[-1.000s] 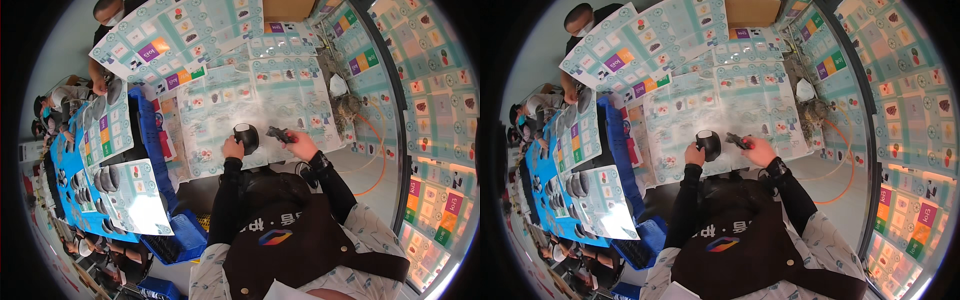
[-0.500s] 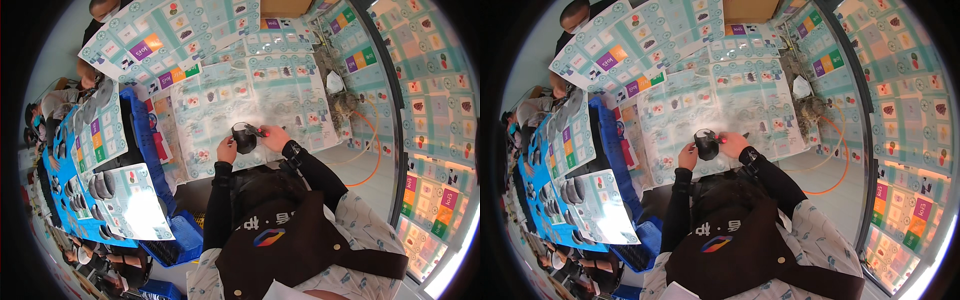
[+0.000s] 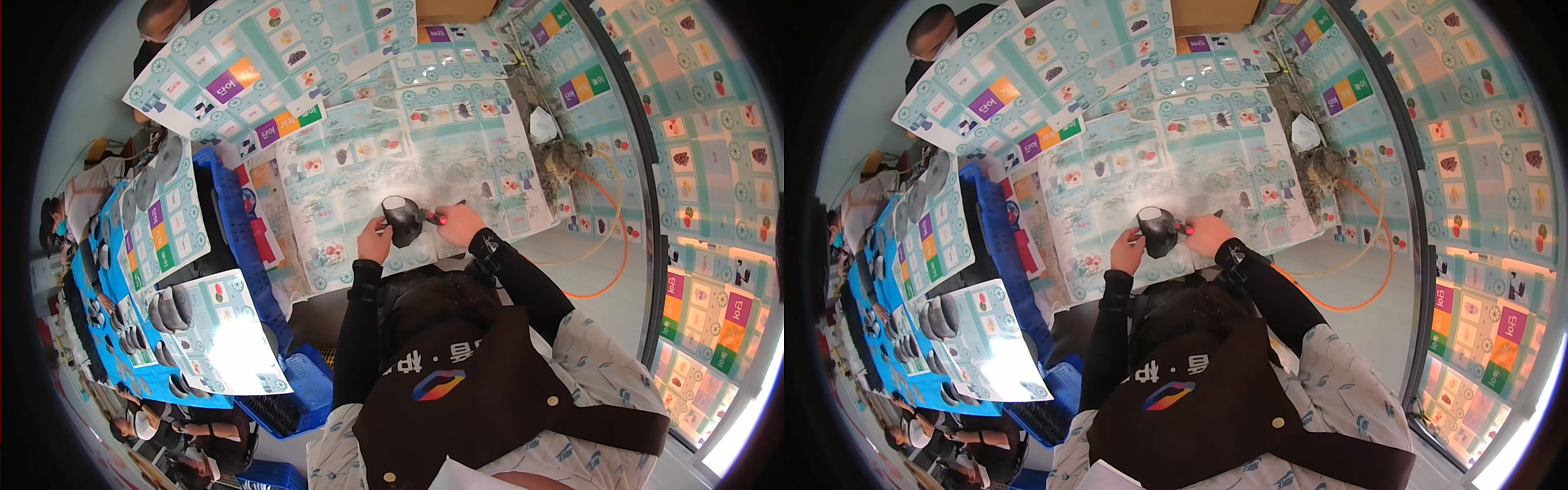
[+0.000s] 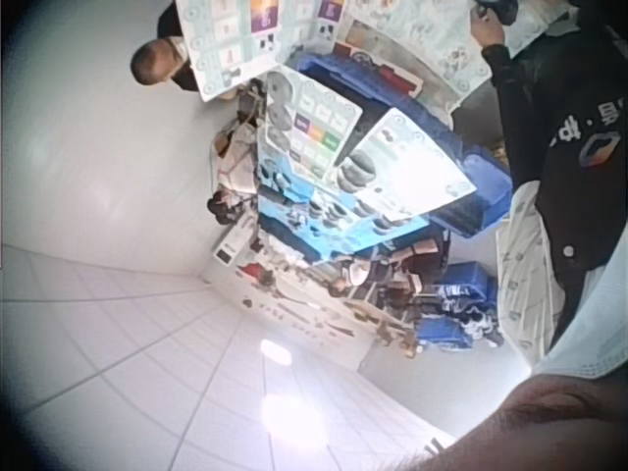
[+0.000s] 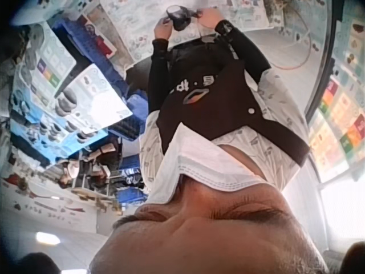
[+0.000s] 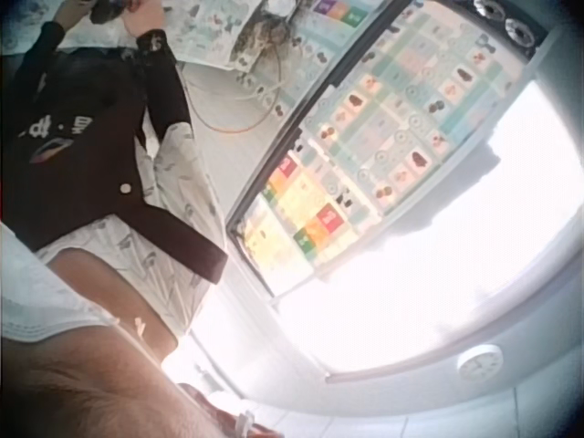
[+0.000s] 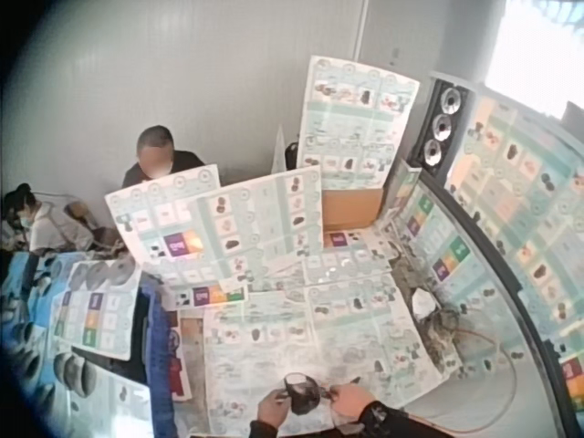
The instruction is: Using a heat gun to process or shape shoe components at a workstation.
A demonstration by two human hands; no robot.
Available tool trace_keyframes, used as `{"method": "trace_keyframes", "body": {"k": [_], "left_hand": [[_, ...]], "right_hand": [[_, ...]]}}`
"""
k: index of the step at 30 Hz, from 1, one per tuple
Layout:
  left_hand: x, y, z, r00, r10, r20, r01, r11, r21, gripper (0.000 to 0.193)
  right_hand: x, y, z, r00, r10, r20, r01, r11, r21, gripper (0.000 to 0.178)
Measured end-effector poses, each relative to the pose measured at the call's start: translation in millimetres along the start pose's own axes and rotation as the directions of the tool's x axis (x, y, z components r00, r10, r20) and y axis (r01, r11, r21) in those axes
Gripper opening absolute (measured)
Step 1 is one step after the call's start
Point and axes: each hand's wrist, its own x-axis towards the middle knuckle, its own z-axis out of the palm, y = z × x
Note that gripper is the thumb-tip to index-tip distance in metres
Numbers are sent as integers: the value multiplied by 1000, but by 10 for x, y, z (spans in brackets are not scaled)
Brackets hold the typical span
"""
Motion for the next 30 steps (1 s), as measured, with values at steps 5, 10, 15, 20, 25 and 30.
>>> {"method": "trace_keyframes", "body": {"k": [5,10,15,20,25,30], "left_hand": [[14,30,24,1000,14,11,-14,1000,9,40],[39,-42,13,999,31,22,-31,999,26,40],[62,-108,32,999,27,25,-27,1000,12,38],[99,-198,6,999,-13,49,13,1000,-15,37],[87,-196,12,994,-71,80,77,994,-77,38],[90,-272,33,998,-29,47,32,998,-57,38]], "right_hand": [[-52,18,103,991,-73,-110,88,986,139,29],[-52,33,28,999,12,-48,-9,997,70,29],[-161,109,118,996,-9,86,5,999,44,29],[-128,-8,64,993,-65,-103,87,971,223,29],[-129,41,-7,987,-93,134,81,992,96,31],[-156,10,4,993,-99,64,88,984,157,32]]}}
